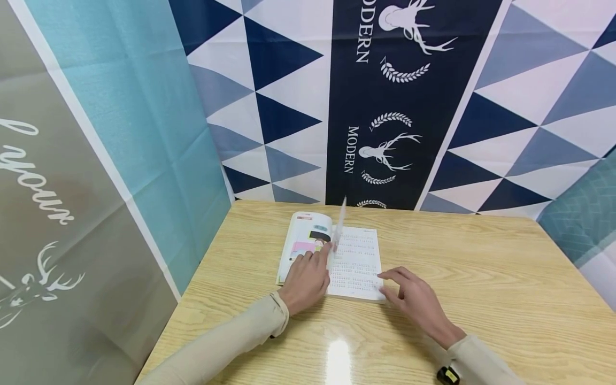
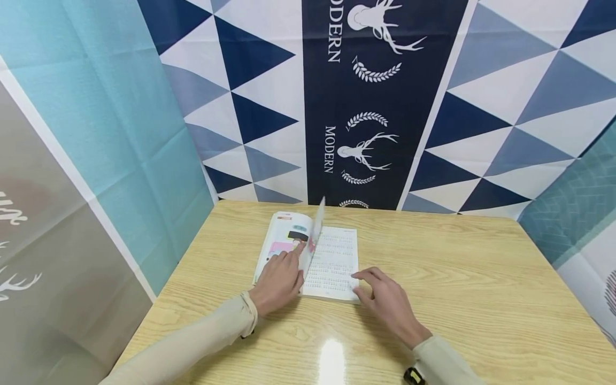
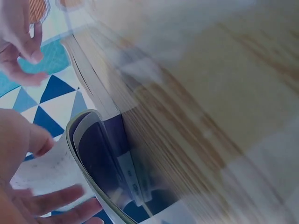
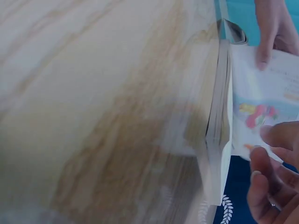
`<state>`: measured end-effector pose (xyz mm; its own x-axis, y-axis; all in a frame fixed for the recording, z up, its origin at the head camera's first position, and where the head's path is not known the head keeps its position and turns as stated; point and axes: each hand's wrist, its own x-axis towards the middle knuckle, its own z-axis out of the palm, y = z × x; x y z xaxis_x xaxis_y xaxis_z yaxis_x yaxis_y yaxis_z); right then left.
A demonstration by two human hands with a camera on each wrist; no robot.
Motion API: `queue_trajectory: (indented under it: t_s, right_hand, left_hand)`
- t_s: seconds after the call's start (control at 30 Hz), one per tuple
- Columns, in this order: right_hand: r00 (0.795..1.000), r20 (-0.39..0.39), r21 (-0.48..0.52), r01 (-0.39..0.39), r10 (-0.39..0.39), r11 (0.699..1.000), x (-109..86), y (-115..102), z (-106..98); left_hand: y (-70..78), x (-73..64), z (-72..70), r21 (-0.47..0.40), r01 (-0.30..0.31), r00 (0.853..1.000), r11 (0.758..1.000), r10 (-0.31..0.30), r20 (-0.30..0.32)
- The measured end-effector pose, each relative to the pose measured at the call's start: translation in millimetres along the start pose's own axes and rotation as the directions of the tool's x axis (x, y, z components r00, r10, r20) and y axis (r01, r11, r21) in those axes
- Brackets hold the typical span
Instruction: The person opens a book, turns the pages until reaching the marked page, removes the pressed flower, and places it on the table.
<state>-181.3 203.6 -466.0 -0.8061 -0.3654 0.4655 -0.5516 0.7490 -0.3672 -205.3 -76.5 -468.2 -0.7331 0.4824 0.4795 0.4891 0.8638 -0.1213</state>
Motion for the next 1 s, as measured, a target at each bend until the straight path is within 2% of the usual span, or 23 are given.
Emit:
queue_trajectory:
  t_s: [0.07,0.2,0.33,0.47,0.6,0.8,1.0]
  right_hand:
    - [0.999,0.036,-0.010,-0.014,0.014,1.000,-1.8,1.3,1.7]
    - [0.992,0.116,-0.042,-0.036,0.041,0.998,-3.6,1.4,3.0]
    - [0.981,0.186,-0.071,-0.040,0.052,0.997,-4.4,0.2,3.5]
    - [0.977,0.209,-0.078,-0.023,0.039,0.997,-4.6,-0.6,4.2]
    - [0.984,0.175,-0.098,0.053,-0.036,0.994,-4.2,0.0,5.6]
    - [0.978,0.073,-0.162,0.204,-0.194,0.966,-2.7,1.3,8.8]
    - [0.966,0.000,-0.170,0.256,-0.260,0.952,-2.0,1.3,9.3]
  left_hand:
    - [-1.6,-0.2,-0.4,-0.044,0.010,0.999,0.999,-0.011,-0.038]
    - [-5.2,-0.8,-0.8,-0.065,0.004,0.998,0.998,-0.008,-0.061]
    - [-8.5,-0.6,-0.3,-0.025,-0.012,0.999,1.000,0.011,-0.054]
    - [-10.5,-1.3,0.2,0.028,-0.052,0.997,0.998,0.053,-0.048]
    - [-10.6,-2.1,0.7,0.051,-0.092,0.995,0.994,0.093,-0.025]
    - [-8.3,-2.7,0.0,-0.001,-0.106,0.994,0.994,0.106,0.021]
    - [-6.2,-3.6,1.4,-0.038,-0.124,0.992,0.992,0.125,0.002]
